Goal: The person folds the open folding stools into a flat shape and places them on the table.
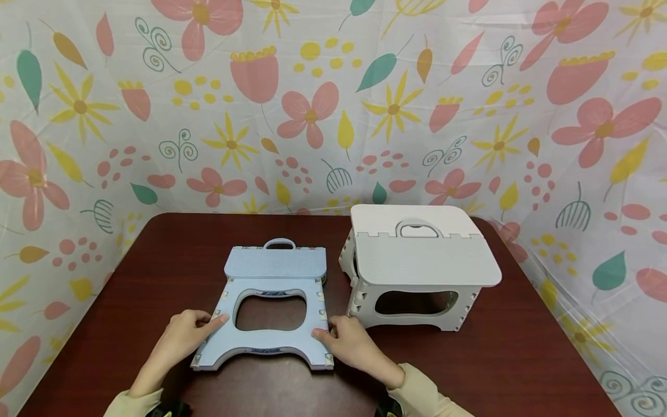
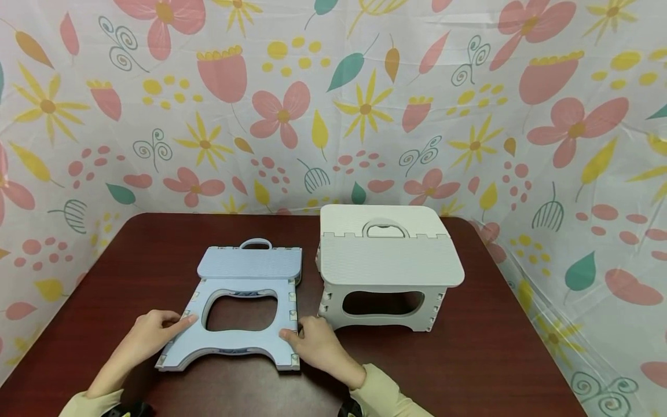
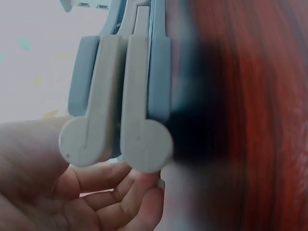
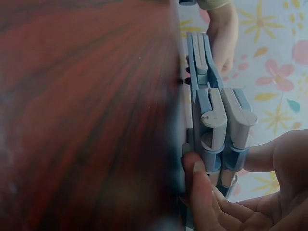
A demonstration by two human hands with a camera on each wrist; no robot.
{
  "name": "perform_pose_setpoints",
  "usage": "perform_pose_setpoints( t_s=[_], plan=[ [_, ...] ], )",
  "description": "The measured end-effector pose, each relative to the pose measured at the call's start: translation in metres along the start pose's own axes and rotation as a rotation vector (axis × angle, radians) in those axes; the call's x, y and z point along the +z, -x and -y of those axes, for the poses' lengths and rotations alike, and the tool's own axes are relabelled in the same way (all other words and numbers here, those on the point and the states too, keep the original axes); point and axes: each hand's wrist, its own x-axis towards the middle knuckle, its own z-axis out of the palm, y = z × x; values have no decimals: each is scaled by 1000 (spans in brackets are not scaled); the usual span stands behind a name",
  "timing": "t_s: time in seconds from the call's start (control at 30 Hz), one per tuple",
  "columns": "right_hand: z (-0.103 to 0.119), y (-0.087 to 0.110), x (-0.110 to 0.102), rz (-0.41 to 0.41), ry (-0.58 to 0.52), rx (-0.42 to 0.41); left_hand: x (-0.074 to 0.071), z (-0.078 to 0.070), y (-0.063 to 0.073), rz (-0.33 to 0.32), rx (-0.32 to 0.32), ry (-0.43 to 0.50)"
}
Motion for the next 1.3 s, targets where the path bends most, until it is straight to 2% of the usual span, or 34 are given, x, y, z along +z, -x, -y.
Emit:
perform_pose_setpoints(
  t_s=[0.23,1.3],
  plan=[
    [1,0,0,-30,62,-8,1,-1,1,-8,-15,8],
    [4,-1,0,-70,95,-29,5,0,1,-30,7,-15]
  ],
)
